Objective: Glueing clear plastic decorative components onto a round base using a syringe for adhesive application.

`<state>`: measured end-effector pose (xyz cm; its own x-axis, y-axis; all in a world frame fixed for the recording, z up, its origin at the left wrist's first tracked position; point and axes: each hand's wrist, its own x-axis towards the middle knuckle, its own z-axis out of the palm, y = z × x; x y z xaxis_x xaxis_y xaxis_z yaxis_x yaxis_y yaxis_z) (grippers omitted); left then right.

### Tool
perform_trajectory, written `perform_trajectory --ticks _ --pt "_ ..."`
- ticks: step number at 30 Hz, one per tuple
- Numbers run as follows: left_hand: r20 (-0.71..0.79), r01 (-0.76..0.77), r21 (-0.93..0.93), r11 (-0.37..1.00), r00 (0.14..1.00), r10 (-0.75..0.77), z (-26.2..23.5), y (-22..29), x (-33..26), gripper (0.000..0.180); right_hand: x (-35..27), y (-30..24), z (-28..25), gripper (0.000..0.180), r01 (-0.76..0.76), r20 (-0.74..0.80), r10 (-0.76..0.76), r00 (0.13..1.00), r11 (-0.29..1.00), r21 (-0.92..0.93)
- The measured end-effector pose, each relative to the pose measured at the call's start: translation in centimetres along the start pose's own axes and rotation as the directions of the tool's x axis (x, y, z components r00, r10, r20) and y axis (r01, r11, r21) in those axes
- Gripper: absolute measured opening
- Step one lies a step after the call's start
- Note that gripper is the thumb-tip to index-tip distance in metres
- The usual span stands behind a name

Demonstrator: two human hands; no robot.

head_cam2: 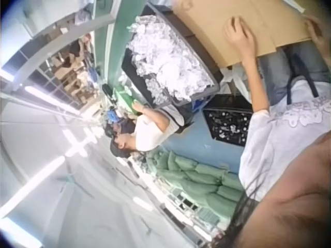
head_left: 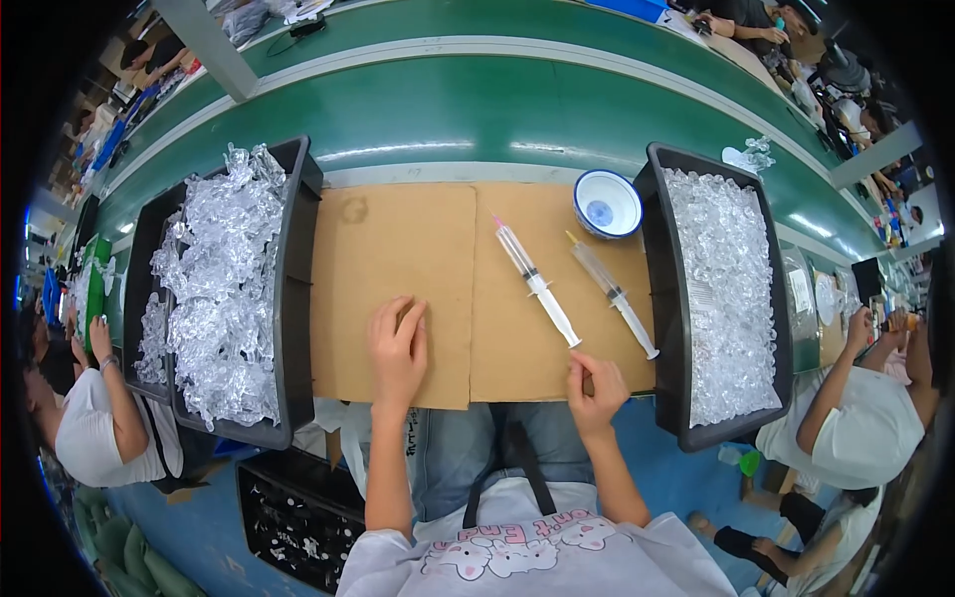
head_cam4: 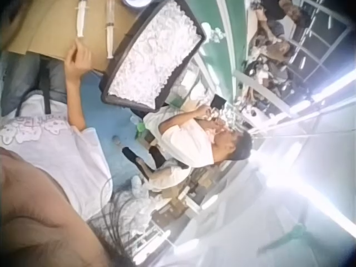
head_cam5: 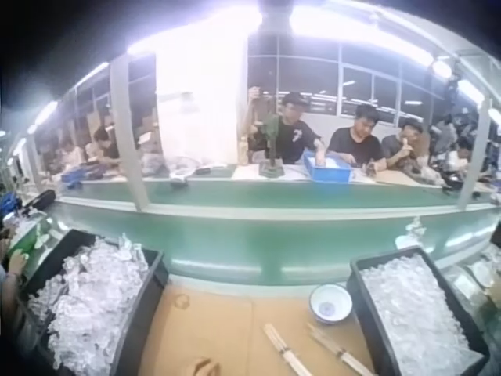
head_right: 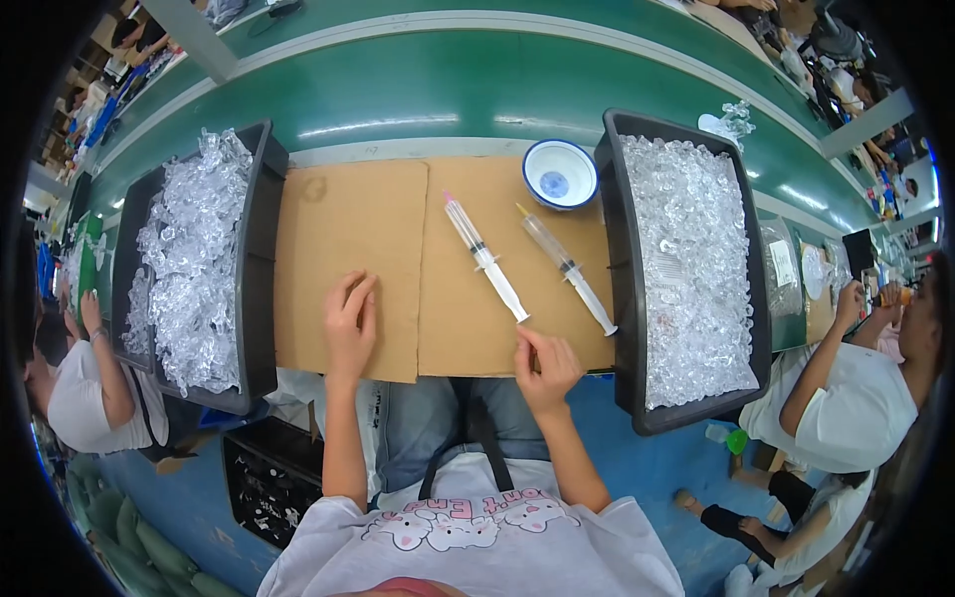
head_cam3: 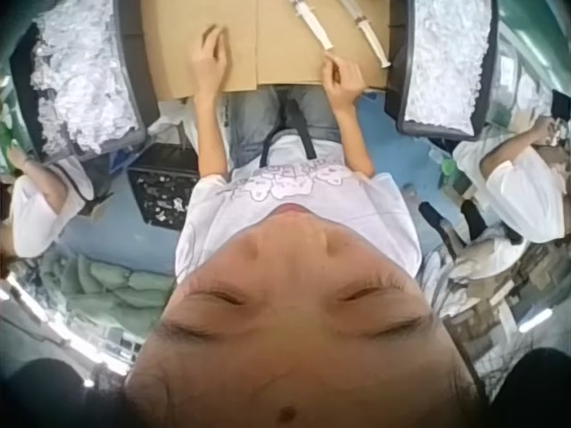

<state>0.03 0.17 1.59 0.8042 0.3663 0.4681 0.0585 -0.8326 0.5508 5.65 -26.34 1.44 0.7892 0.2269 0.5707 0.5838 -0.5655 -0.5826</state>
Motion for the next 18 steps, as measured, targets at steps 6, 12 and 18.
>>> perform_trajectory --ticks 6,12,18 --pt "0.021 -0.05 0.065 0.997 0.999 0.049 -0.29 0.17 0.16 0.023 -0.25 0.13 -0.14 0.016 -0.023 0.017 0.023 1.0 1.0 0.006" --pt "0.022 -0.034 0.044 0.998 0.999 0.033 -0.33 0.31 0.17 0.024 -0.14 0.17 -0.2 0.016 -0.012 0.022 0.012 1.0 1.0 -0.006" --pt "0.037 -0.023 0.064 0.998 0.999 0.021 -0.41 0.4 0.15 0.024 -0.16 0.07 -0.17 0.015 -0.02 0.023 0.02 1.0 1.0 -0.025"
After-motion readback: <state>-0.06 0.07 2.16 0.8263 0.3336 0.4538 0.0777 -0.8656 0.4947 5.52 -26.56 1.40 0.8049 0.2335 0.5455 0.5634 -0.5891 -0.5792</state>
